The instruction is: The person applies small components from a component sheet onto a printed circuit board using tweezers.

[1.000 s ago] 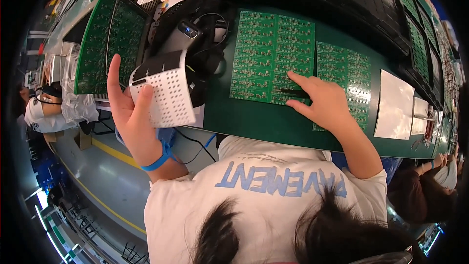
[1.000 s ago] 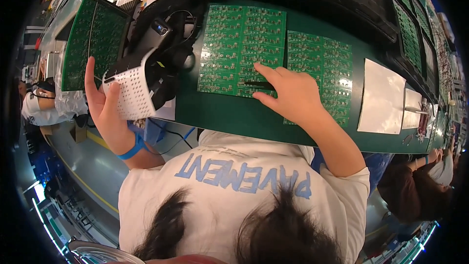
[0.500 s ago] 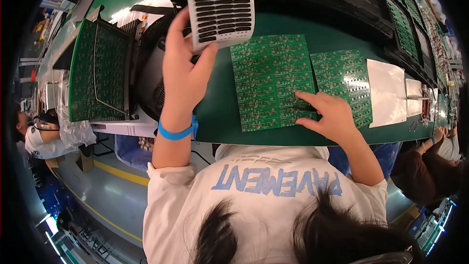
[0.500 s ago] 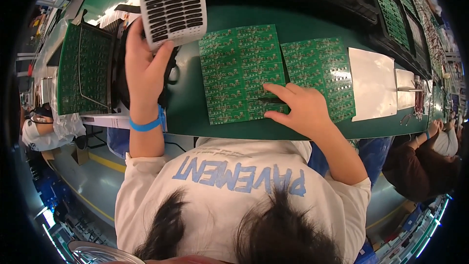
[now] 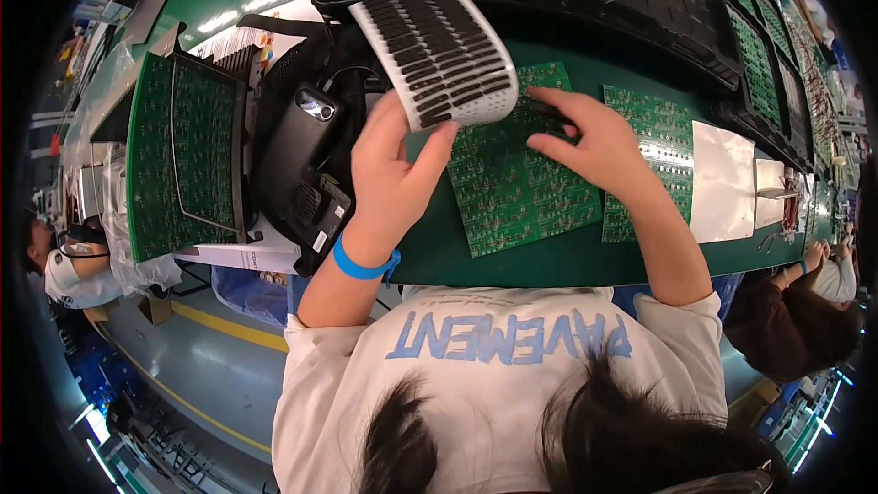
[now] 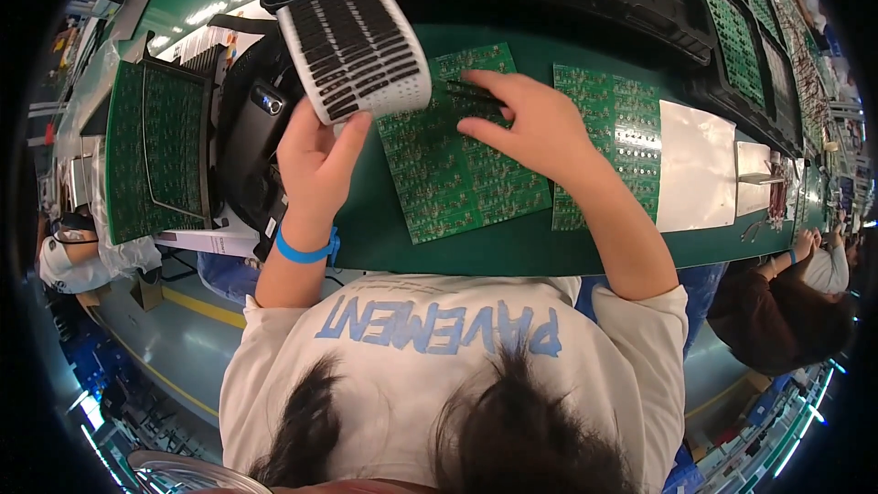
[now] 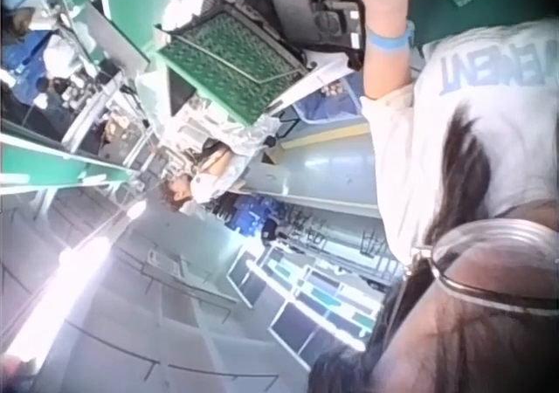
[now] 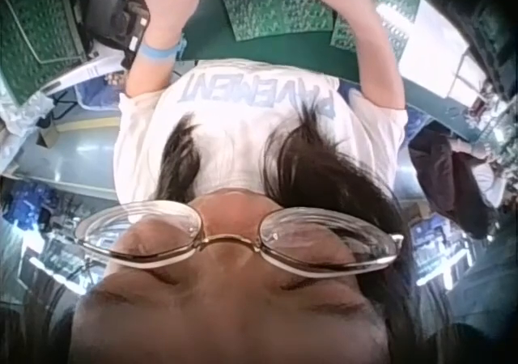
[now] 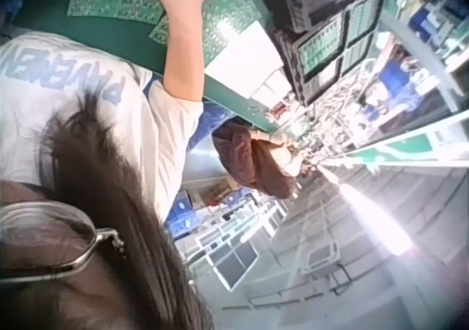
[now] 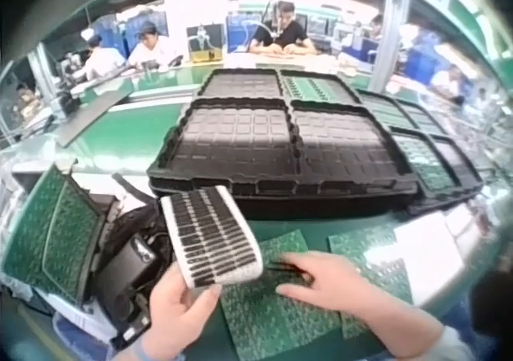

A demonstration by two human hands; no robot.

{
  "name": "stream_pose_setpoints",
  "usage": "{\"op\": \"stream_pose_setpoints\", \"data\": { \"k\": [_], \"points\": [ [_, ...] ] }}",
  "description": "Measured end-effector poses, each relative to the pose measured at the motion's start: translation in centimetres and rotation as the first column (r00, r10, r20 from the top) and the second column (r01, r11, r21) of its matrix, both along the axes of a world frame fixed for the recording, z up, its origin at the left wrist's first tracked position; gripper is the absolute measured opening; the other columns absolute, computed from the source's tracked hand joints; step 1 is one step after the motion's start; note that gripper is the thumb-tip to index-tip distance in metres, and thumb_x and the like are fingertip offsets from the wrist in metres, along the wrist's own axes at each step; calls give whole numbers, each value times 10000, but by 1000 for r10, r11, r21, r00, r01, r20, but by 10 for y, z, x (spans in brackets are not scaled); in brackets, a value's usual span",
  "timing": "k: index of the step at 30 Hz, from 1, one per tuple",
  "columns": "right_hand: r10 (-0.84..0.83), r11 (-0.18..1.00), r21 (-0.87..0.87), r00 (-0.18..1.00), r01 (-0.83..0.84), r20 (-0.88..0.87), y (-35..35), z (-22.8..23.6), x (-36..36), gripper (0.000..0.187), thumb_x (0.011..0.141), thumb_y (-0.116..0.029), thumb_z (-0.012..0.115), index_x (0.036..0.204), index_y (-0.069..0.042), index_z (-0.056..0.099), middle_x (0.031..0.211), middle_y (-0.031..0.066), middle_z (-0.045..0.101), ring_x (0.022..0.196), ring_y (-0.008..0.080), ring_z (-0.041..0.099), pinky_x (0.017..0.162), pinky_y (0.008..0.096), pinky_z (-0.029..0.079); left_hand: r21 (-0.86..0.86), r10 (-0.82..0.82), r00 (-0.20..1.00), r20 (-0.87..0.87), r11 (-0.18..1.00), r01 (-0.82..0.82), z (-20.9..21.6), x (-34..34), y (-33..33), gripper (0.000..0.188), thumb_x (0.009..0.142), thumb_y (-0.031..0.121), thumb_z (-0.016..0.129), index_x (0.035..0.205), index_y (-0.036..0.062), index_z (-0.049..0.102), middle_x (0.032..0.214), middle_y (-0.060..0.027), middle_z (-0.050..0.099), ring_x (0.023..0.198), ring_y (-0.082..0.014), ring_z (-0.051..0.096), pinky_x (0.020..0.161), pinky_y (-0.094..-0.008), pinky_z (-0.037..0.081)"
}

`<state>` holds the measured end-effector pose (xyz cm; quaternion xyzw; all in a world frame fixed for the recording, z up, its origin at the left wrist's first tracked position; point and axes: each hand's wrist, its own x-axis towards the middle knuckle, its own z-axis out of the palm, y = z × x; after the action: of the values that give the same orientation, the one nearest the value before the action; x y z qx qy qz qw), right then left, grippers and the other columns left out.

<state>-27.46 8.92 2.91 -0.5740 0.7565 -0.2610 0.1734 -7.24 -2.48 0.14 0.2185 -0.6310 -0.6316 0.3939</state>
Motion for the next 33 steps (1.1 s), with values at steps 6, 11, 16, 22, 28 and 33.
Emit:
{"op": "stream_pose_setpoints", "data": {
  "k": [6, 11, 16, 22, 28, 33],
  "points": [
    [114, 982, 163, 990, -100, -79, 20, -6, 20, 599, 745, -332, 712, 1299, -196, 529, 913, 85, 642, 681, 216, 582, 631, 309, 487, -386, 343, 939, 31, 870, -306, -4, 17, -8, 245, 748, -26, 701, 986, 7, 650, 1076, -76, 482, 888, -141, 540, 691, -225, 459],
    [201, 966, 163, 979, -201, 12, 39, -3, 18, 459, 739, -272, 712, 1173, -167, 606, 801, 68, 652, 656, 232, 617, 599, 317, 494, -431, 274, 930, 244, 890, -150, 19, 18, 7, 198, 731, 31, 740, 921, 9, 689, 699, -9, 564, 590, -64, 477, 510, -194, 368],
    [224, 961, -177, 973, -210, 59, 16, 27, 18, 224, 753, -236, 686, 951, -130, 680, 722, 12, 584, 629, 193, 539, 617, 312, 378, -122, 21, 957, 289, 992, 15, 27, 17, 18, 179, 811, 53, 682, 983, 2, 680, 709, -10, 619, 572, -37, 481, 495, -184, 364],
    [154, 889, -420, 983, -183, -102, 8, 14, 34, 174, 771, -229, 684, 929, -159, 676, 755, -15, 592, 683, 167, 535, 654, 307, 348, 136, -150, 979, 141, 982, 131, 23, 17, 24, 203, 860, 5, 609, 1058, -29, 634, 967, -74, 648, 822, -95, 579, 701, -225, 460],
    [93, 803, -568, 979, -183, -184, 11, 2, 39, 279, 652, -224, 775, 894, -130, 672, 812, -5, 626, 703, 182, 581, 652, 299, 417, 386, -271, 962, -38, 884, 265, 25, 26, 29, 273, 905, 26, 578, 1163, -62, 563, 1098, -90, 627, 987, -127, 581, 859, -269, 474],
    [35, 774, -596, 954, -215, -299, 10, 3, 42, 272, 645, -198, 769, 884, -113, 671, 806, 7, 617, 677, 178, 573, 601, 290, 419, 456, -297, 946, -129, 830, 322, 26, 33, 30, 284, 917, 23, 558, 1187, -64, 544, 1121, -98, 619, 998, -132, 576, 870, -269, 466]
  ]
}}
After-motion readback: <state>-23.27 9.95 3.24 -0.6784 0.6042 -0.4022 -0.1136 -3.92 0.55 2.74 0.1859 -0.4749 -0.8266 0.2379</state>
